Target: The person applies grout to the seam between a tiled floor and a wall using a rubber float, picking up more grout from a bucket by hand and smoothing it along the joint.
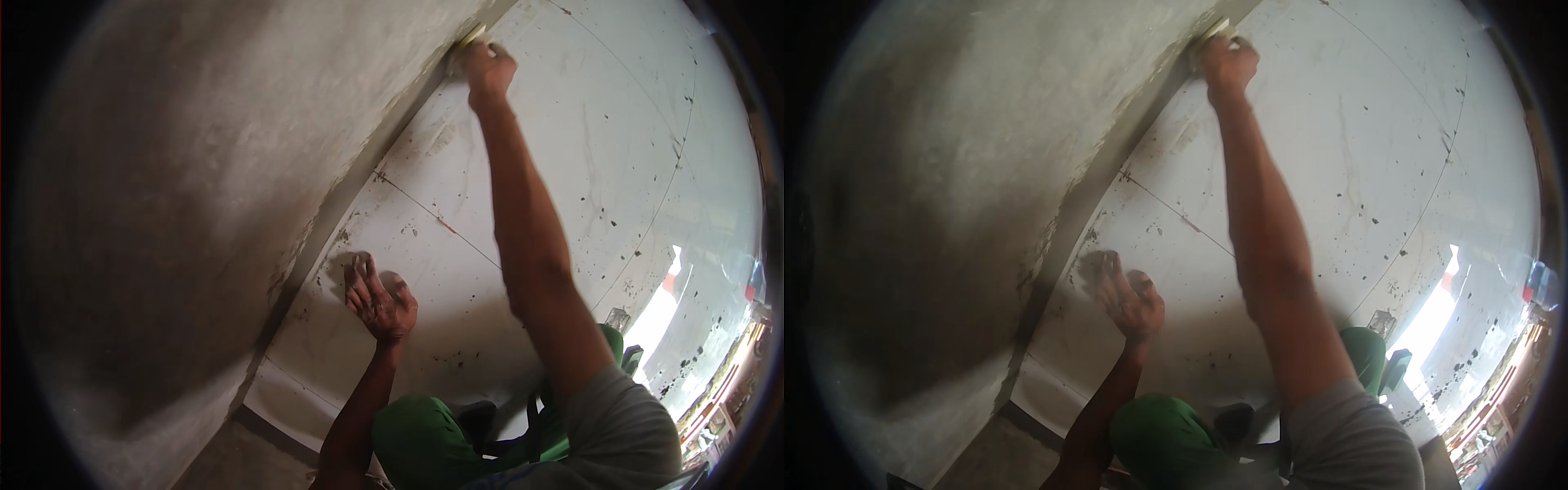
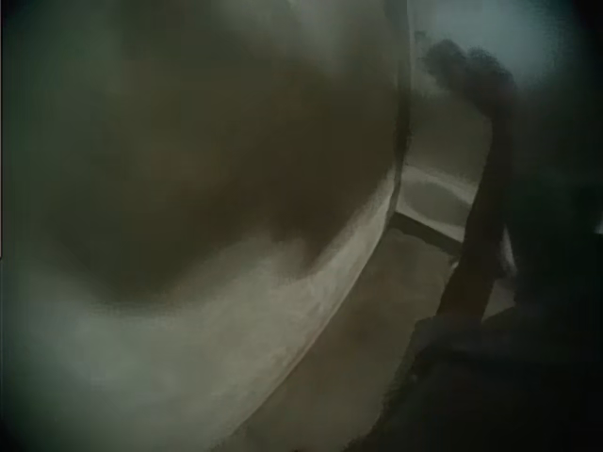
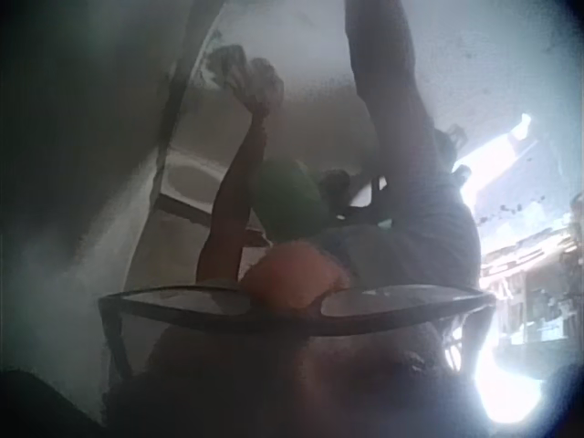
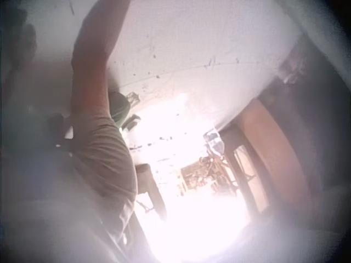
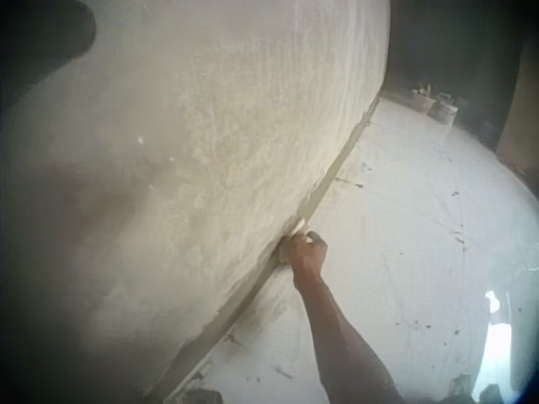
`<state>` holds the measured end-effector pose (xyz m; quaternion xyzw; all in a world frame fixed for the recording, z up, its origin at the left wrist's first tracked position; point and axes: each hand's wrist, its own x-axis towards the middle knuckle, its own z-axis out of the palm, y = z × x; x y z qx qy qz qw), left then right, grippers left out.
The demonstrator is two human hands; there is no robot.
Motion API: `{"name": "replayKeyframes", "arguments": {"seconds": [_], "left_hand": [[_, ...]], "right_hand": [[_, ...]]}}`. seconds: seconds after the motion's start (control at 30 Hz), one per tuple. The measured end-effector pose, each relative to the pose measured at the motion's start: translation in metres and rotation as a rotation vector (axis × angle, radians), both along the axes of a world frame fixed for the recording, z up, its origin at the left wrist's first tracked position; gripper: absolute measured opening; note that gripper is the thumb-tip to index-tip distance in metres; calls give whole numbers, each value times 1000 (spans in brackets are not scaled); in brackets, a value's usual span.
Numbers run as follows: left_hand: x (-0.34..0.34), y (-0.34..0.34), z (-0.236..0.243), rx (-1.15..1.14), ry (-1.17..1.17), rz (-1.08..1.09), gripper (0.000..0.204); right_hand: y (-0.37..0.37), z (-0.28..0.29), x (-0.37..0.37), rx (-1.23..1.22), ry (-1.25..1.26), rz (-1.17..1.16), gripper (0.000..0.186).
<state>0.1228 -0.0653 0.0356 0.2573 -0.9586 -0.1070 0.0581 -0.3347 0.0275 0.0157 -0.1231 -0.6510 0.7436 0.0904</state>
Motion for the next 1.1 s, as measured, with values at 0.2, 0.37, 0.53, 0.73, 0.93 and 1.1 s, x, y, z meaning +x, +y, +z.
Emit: {"name": "replayKeyframes", "arguments": {"seconds": [0.2,0.37,0.53,0.73,0.93,1.1], "left_hand": [[18,-14,-1,-47,-9,33,70],[5,-6,7,-3,25,46,71],[10,-7,10,5,22,71,72],[22,-9,-10,-25,17,76,72],[18,-12,5,-45,70,120,75],[-3,12,9,59,166,113,64]], "right_hand": [[-122,10,267,147,-44,220,47],[-57,12,162,251,142,79,37],[-25,16,46,-166,-60,69,36],[-128,-2,285,139,-133,280,47],[-106,66,236,20,155,184,51],[-83,3,163,257,8,-5,57]]}}
